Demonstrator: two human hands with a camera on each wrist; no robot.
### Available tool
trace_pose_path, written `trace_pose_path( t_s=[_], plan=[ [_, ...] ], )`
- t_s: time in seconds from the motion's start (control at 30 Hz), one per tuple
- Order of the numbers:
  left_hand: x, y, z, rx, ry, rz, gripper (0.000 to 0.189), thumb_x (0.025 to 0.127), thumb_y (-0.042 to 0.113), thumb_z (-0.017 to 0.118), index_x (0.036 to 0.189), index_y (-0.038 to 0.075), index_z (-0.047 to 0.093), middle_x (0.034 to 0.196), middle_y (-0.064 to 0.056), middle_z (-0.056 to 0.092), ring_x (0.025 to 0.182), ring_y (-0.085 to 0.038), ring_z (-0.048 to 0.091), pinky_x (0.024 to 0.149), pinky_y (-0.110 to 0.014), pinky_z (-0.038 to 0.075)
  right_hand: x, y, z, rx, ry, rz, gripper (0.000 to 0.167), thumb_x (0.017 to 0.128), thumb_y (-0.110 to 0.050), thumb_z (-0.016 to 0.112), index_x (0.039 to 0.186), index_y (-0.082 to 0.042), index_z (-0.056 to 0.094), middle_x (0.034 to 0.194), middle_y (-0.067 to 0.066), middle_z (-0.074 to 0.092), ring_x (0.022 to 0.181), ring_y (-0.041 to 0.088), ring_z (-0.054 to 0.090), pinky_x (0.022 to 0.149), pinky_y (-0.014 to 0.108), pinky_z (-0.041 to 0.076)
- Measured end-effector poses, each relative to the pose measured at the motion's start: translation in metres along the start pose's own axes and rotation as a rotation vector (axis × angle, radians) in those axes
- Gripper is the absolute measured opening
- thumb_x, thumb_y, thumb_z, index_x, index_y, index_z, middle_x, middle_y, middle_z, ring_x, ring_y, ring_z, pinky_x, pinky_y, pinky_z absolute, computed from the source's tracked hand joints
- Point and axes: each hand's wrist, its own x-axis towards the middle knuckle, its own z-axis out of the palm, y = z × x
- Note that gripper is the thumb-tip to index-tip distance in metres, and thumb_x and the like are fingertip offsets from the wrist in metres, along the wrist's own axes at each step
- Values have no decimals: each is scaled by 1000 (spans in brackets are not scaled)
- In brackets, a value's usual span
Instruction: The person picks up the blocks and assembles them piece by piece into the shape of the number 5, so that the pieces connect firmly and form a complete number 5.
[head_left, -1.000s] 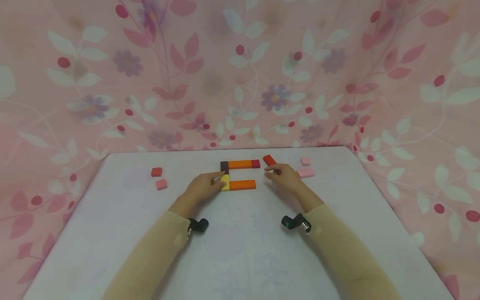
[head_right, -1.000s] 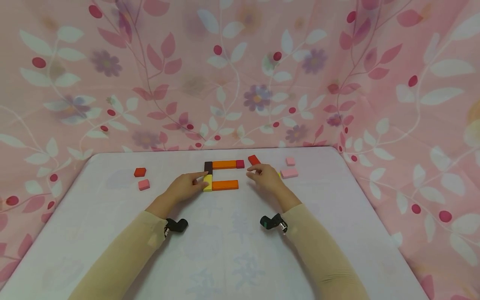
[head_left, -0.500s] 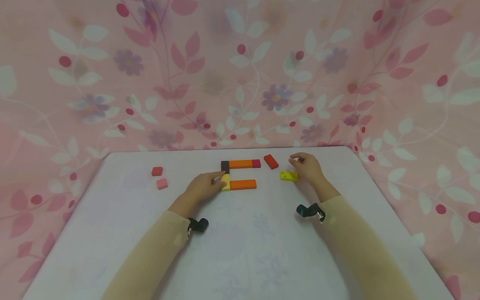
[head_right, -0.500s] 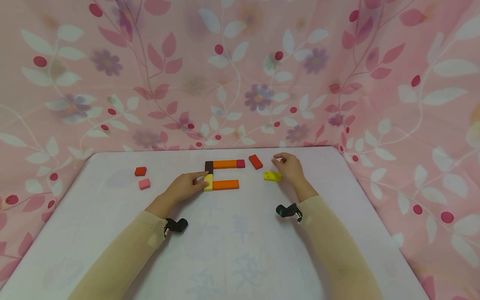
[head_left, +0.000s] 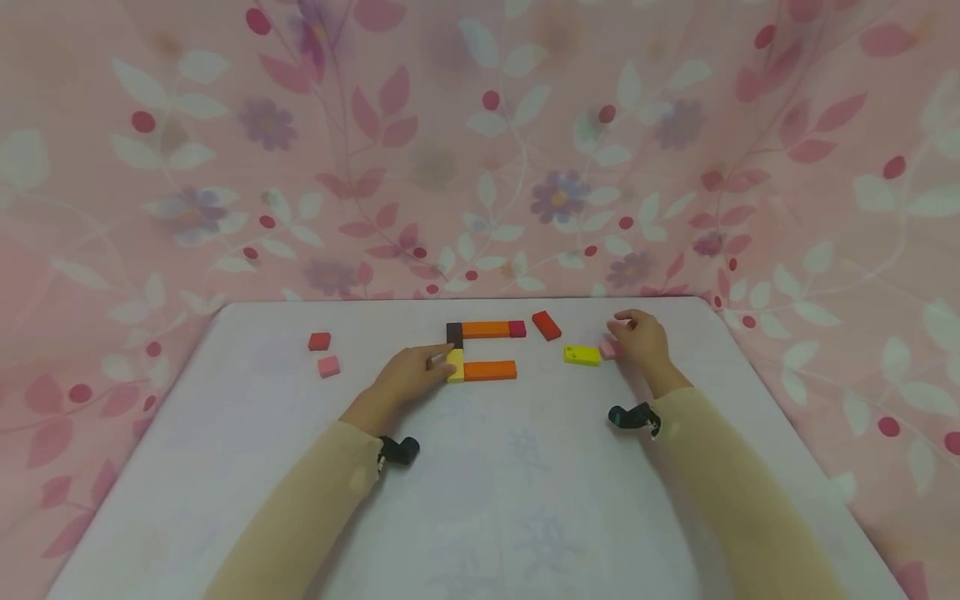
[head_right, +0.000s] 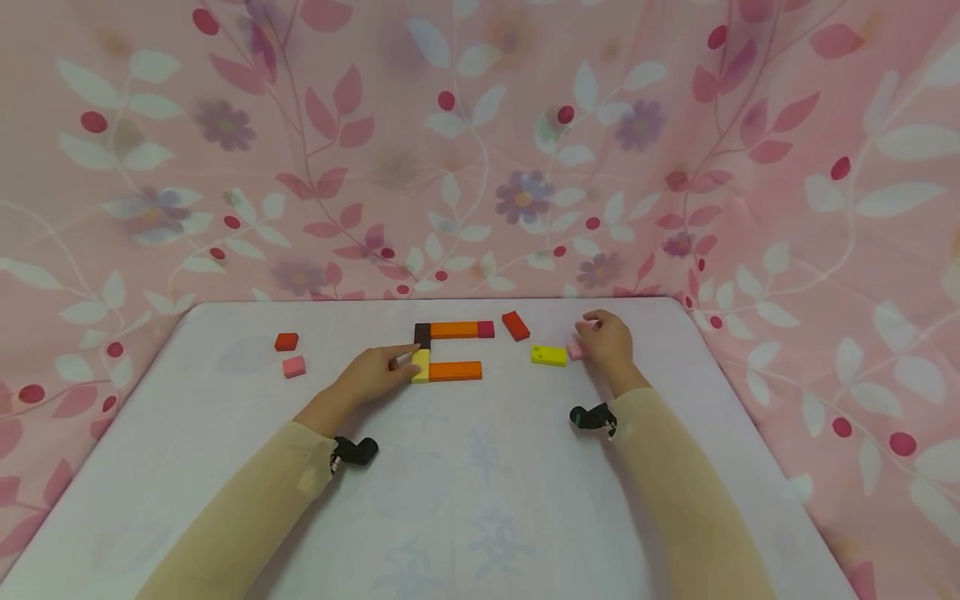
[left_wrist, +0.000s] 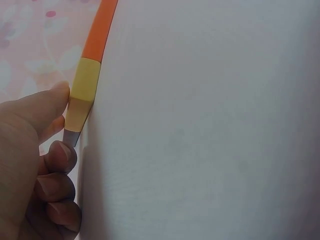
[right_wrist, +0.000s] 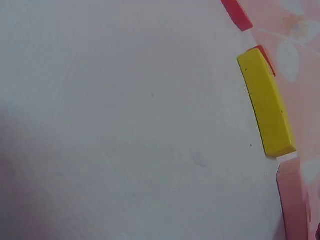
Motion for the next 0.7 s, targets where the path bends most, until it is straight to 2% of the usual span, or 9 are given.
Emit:
trace_pose_path(
  t_s=[0.13,0.3,0.47,0.7],
  plan=[
    [-1,0,0,5,1,0,57,95,54,62,147,33,53,83,-1,59,86,-20,54,88,-41,45,2,6,0,25,-4,63,46,100,-35,60,134,-5,60,116,21,56,102,36,49,92,48,42],
    [-3,3,-1,-5,12,9,55,95,51,63,146,32,54,80,-2,57,78,-20,52,78,-39,44,3,9,-2,26,-27,115,55,98,-37,62,141,-3,54,126,24,55,110,38,50,98,51,43],
    [-2,4,-1,-1,17,12,54,95,51,63,145,32,54,78,-2,55,74,-18,50,71,-35,39,7,12,-7,6,-95,156,61,97,-39,62,147,-7,47,136,26,50,118,40,48,104,54,40],
    [-2,4,-1,-8,21,0,54,95,51,63,145,33,55,78,-2,55,74,-19,50,71,-35,39,13,14,-11,11,-203,181,65,98,-38,62,152,-9,41,149,25,41,129,43,42,110,58,32]
  ],
)
